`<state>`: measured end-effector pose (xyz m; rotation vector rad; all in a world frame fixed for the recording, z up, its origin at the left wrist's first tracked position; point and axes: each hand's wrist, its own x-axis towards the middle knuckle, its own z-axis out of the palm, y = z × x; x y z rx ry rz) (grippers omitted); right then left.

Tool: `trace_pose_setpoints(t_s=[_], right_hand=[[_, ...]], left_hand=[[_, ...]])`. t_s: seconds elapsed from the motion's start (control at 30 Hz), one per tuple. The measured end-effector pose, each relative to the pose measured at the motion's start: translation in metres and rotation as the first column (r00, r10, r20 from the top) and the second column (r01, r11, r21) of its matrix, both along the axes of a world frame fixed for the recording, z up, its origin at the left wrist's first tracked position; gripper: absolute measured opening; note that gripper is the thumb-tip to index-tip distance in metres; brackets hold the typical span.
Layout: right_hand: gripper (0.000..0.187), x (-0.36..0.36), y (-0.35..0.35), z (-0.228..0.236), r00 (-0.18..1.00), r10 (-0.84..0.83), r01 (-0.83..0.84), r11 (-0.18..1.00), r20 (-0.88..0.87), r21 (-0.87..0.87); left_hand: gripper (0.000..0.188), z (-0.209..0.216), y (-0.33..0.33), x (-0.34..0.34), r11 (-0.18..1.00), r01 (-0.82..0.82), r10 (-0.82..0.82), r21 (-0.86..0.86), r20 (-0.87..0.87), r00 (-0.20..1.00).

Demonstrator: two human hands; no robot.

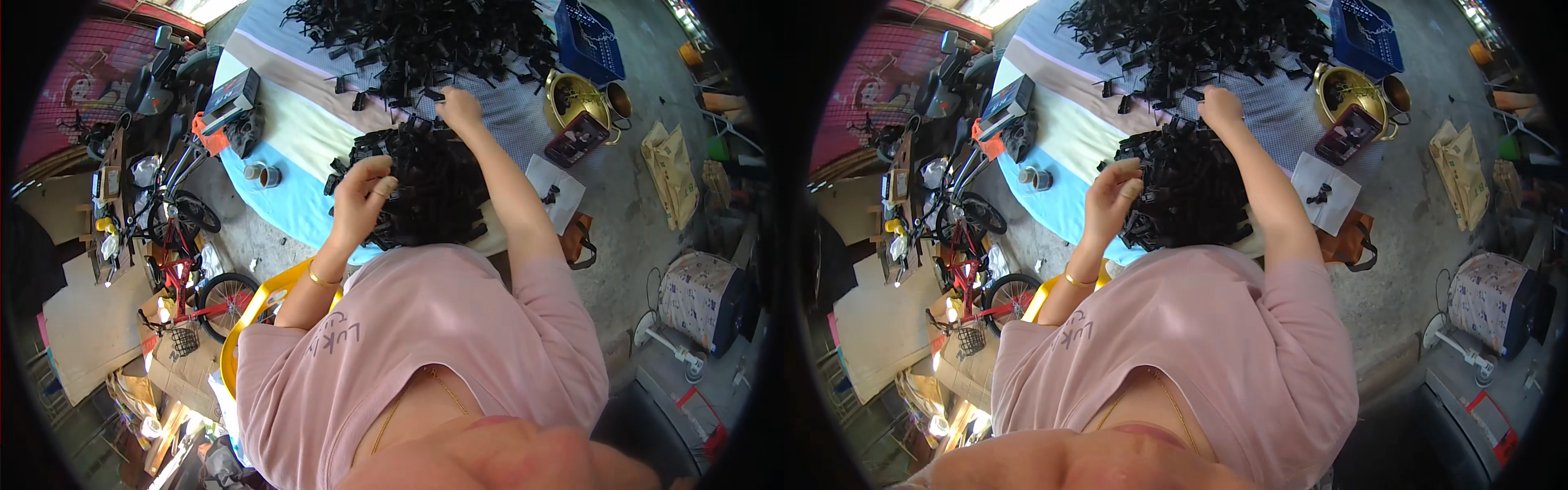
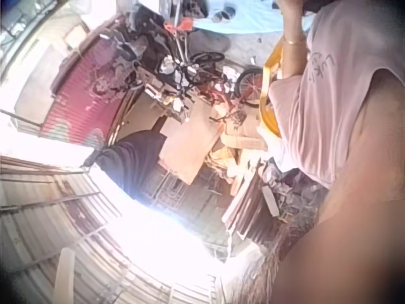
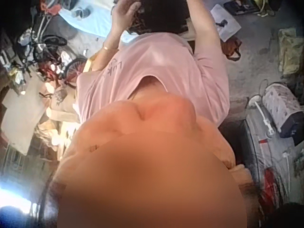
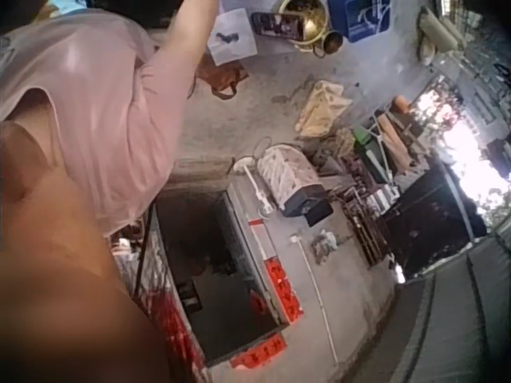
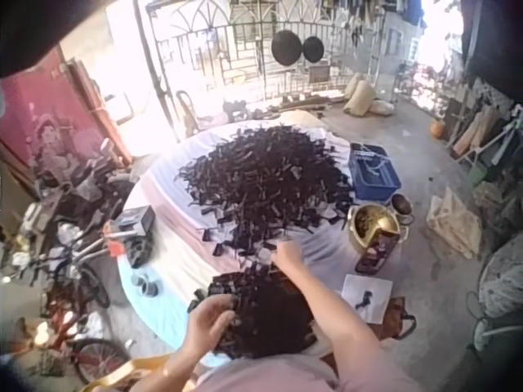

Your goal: Assembling or separating small black artificial foliage components by hand at a workspace.

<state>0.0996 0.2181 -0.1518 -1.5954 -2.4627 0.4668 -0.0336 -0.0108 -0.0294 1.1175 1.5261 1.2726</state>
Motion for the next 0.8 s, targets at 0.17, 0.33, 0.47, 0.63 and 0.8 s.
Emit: trace_pose_setpoints(t_s=[0.17,0.33,0.47,0.63,0.8], right_hand=[[0.031,0.028,-0.055,0.097,0.826,0.200,-0.254,0.967,-0.527,-0.032],[0.026,0.040,-0.115,0.138,0.619,0.560,-0.488,0.824,-0.551,0.289],[0.030,0.050,-0.131,0.144,0.647,0.583,-0.505,0.810,-0.491,0.297],[0.038,0.045,-0.137,0.145,0.595,0.277,-0.434,0.901,-0.754,-0.012],[0.011,0.045,-0.140,0.128,0.434,-0.260,-0.405,0.799,-0.862,-0.445]], left_hand=[[0.036,0.009,0.025,-0.012,0.993,0.036,0.019,-0.115,0.443,0.896],[0.051,0.024,0.039,-0.017,0.822,0.563,-0.285,-0.090,0.791,0.542],[0.047,0.028,0.037,-0.017,0.749,0.641,-0.282,-0.167,0.796,0.536],[0.037,0.020,0.025,-0.010,0.897,0.426,-0.169,-0.119,0.799,0.578],[0.041,0.023,0.020,0.005,0.976,0.217,-0.192,-0.003,0.453,0.870]])
